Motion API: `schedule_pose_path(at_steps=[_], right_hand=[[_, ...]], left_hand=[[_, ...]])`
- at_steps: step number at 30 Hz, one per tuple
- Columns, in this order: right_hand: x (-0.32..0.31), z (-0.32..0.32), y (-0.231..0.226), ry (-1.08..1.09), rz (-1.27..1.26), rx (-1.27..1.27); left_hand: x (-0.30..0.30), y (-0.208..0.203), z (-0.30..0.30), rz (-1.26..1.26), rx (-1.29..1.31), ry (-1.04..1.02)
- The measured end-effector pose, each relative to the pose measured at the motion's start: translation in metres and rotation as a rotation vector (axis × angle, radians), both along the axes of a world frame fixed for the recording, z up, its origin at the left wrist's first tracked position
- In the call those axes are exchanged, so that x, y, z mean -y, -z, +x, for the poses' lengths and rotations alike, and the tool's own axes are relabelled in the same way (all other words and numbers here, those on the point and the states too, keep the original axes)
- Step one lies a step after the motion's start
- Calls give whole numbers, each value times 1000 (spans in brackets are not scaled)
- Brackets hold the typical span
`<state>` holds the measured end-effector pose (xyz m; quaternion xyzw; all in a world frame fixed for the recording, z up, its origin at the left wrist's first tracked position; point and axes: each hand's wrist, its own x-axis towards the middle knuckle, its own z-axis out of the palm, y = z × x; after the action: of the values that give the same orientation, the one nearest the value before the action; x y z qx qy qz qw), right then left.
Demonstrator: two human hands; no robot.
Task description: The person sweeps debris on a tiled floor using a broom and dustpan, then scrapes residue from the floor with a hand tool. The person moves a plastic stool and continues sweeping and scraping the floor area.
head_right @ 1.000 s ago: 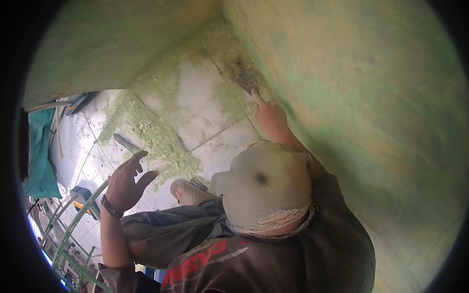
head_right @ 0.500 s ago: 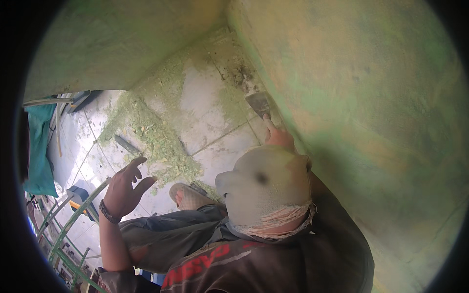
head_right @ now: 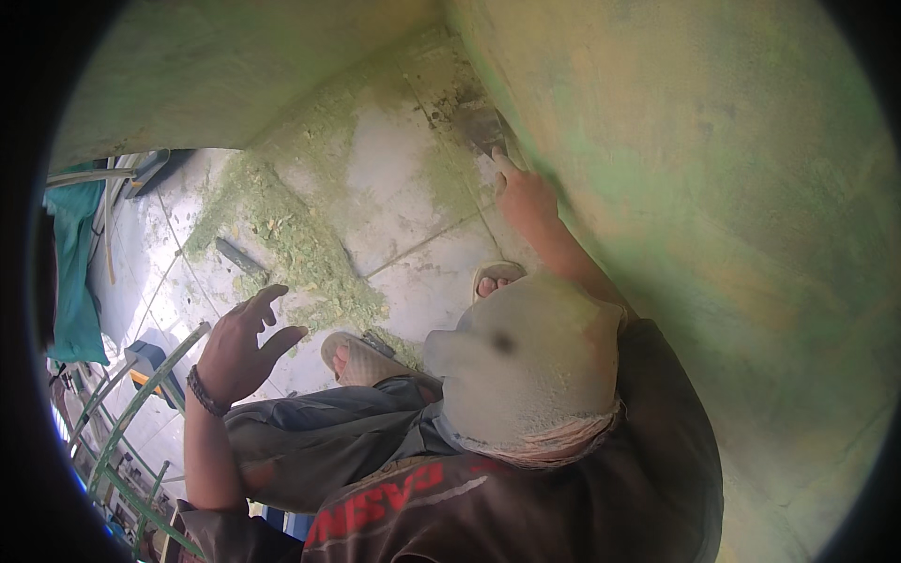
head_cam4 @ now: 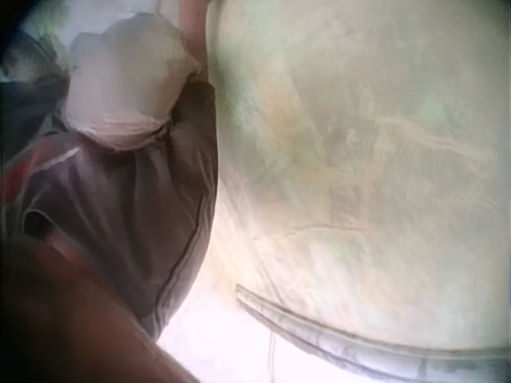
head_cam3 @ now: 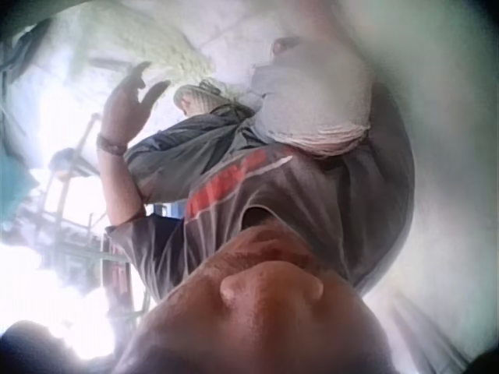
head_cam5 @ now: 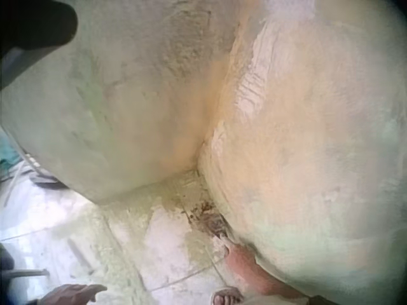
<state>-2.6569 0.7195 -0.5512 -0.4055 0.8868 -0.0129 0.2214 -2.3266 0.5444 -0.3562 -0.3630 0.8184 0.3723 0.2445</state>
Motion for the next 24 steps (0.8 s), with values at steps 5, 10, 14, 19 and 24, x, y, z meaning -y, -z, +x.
schedule_pose_path(at_steps=[5, 10, 14, 19, 24], right_hand=[[-63, 28, 1, 40, 38, 133], [-51, 33, 1, -53, 50, 33], [21, 5, 4, -170, -27, -49], [-74, 77, 13, 2, -114, -68], [-134, 125, 15, 25, -248, -220]], left_hand=[[-1, -12, 12, -38, -64, -42], [-9, -5, 14, -74, -95, -2], [-9, -11, 0, 38, -84, 31], [-1, -25, 9, -6, -17, -56], [-4, -4, 5, 22, -107, 60]])
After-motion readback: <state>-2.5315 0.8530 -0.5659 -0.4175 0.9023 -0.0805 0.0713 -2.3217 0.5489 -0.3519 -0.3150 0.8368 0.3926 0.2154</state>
